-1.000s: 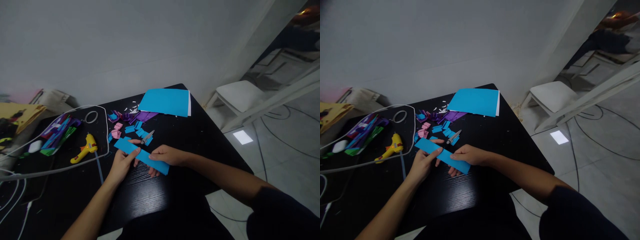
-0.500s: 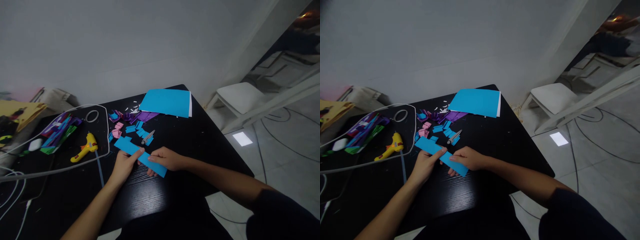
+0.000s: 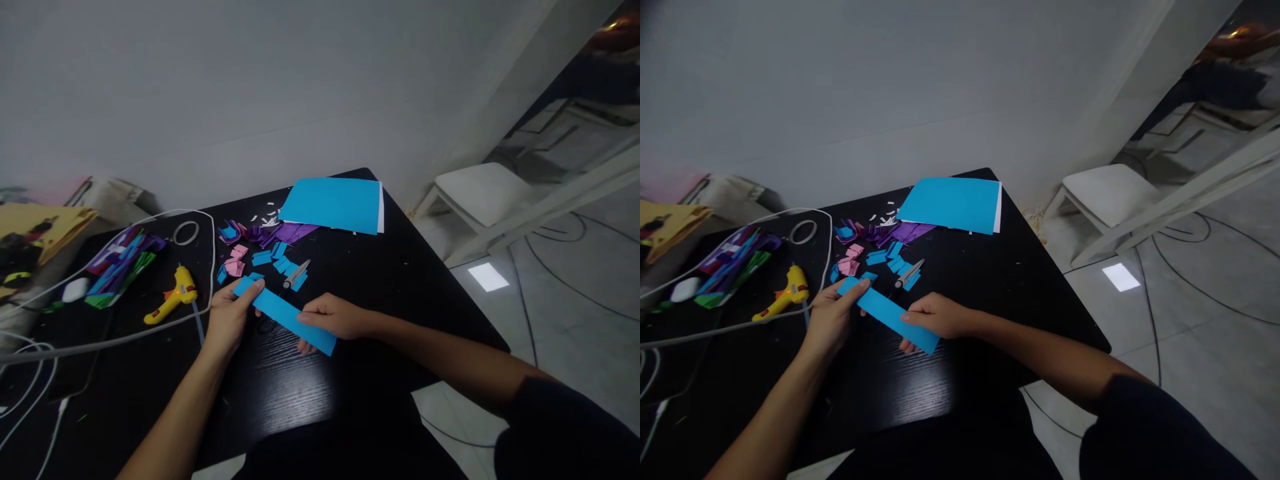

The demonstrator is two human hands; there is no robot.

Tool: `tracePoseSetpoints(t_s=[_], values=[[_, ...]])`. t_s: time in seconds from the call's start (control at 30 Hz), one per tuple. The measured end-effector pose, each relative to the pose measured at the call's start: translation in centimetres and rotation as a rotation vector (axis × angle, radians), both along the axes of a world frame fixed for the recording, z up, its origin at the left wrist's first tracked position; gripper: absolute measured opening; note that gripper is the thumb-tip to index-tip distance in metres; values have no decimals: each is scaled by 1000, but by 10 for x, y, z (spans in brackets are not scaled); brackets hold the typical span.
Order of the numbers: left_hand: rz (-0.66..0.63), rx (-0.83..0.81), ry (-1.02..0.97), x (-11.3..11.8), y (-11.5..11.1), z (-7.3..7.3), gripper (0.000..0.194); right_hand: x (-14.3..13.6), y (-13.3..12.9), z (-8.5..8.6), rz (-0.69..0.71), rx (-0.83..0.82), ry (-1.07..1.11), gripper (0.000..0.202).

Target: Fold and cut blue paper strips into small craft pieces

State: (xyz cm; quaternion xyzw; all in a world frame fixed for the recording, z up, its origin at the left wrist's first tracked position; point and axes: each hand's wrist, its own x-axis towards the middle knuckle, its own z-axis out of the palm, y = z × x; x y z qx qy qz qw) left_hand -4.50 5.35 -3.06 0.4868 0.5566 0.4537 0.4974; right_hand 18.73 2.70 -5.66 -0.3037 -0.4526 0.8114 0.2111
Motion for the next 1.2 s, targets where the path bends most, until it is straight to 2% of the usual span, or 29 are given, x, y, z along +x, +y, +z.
tracePoseSetpoints(t_s=[0.13,0.27,0.33,0.43,0.6,0.7,0.83,0.97,1.03,1.1,1.2], values=[[-65,-21,37,11,-9,-4,37,0,-2,3,-36,-46,1,55],[-260,-55,71,28,-22,-8,39,-1,-2,7,-77,-15,29,49],[-294,-69,69,33,-26,-8,40,-1,-2,8,-82,12,35,46],[-244,-32,97,30,-23,-5,40,0,-1,8,-96,22,19,41],[41,-3,31,12,-6,-3,36,1,0,7,-86,1,4,40],[103,-4,-53,7,0,-5,33,1,0,7,-97,4,-3,43],[34,-39,-100,12,-4,-9,39,1,0,7,-113,23,-7,45],[-203,-39,54,21,-14,-10,43,1,0,6,-149,14,-3,47],[-263,-44,86,24,-17,-9,43,1,1,5,-157,22,-3,48],[-239,-32,105,23,-16,-7,43,1,2,4,-153,25,2,49],[-105,5,117,15,-11,-4,46,1,4,3,-138,29,15,51]])
